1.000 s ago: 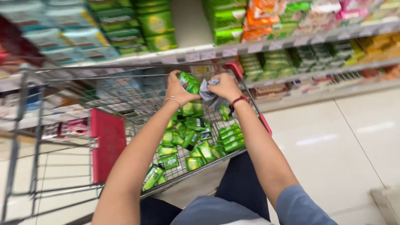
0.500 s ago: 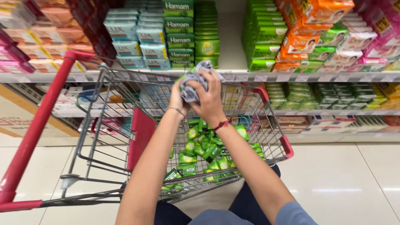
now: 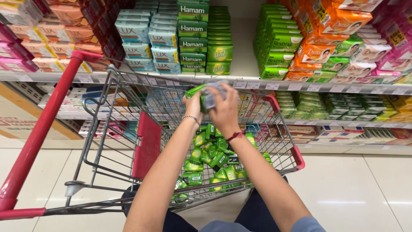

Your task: The recorder takes bars of soap from a shopping cart, wipes them with a cloth, and organizes them onto store shelves.

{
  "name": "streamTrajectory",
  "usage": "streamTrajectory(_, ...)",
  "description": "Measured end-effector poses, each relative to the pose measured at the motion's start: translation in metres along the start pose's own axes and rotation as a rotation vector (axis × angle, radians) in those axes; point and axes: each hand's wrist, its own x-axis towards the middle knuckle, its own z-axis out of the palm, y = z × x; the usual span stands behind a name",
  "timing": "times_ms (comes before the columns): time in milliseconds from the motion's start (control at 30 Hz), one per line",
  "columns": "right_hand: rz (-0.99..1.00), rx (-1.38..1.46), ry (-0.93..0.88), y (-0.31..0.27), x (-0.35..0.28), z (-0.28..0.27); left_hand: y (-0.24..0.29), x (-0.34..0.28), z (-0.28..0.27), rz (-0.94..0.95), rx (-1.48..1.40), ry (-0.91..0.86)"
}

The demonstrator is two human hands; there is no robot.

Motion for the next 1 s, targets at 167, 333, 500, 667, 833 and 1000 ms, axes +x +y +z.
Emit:
streamTrajectory(167, 0.182, 0.015, 0.028, 0.026, -0.009, -0.001, 0.023, -0.027, 0.021, -0.102, 0.041, 0.069)
streamTrajectory(333, 0.026, -0.023, -0.032, 0.002, -0.006, -0.009, 0.034, -0.037, 0.017, -0.094, 0.088, 0.166)
streamTrajectory(500, -0.138, 0.178, -0.029, -0.001, -0.004, -0.014, 0.032, -0.02, -0.002, 0.324, 0.15, 0.183)
streamTrajectory(667, -0.233, 0.212, -0.038, -0.004, -0.002, -0.02, 0.045, -0.039, 0.007, 0.469, 0.217, 0.102)
streamTrajectory(833, -0.218, 0.105, -0.048, 0.0, -0.004, -0.009, 0.044, -0.067, 0.018, 0.588, 0.449, 0.019)
streamTrajectory(1000, -0.064, 0.09, 0.043, -0.001, -0.003, -0.008, 0.033, -0.081, 0.025, 0.778, 0.663, -0.052)
